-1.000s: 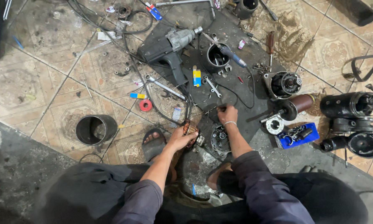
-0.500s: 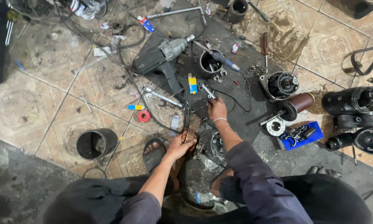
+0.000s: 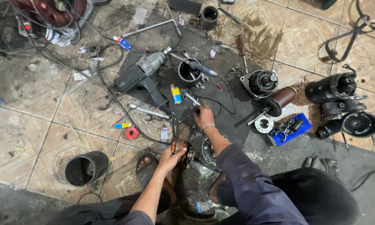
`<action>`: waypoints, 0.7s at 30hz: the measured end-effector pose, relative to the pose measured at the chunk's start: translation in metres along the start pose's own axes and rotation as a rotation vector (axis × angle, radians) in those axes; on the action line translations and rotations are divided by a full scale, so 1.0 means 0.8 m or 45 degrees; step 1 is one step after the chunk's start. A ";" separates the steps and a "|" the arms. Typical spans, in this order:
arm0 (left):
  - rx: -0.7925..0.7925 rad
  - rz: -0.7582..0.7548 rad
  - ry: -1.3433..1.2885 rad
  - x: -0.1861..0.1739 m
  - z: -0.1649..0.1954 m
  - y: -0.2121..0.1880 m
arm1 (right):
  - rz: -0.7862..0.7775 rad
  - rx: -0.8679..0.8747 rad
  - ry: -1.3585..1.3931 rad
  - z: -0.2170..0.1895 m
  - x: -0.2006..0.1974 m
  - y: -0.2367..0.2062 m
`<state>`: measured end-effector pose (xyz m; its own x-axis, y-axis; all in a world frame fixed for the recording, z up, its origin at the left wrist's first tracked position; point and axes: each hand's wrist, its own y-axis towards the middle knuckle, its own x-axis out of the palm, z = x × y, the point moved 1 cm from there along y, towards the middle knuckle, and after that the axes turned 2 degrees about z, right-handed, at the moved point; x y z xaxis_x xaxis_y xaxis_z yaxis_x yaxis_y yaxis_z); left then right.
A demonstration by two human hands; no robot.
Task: The person uses a soldering iron to work on the copper windings of a motor stator, then fits the stator into a metal housing. The person handles the stator and housing by hand, using the soldering iron for precision work on the windings.
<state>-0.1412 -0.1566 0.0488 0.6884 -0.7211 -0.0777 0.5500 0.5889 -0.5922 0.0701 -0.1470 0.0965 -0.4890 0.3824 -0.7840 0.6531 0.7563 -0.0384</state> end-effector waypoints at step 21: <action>-0.046 -0.012 -0.063 0.003 0.010 -0.003 | -0.049 0.944 1.520 0.030 -0.008 0.066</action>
<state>-0.1372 -0.1564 0.0560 0.7065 -0.7069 -0.0326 0.5397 0.5680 -0.6214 0.1216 -0.1221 0.0850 -0.4587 0.8653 0.2022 0.5944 0.4679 -0.6541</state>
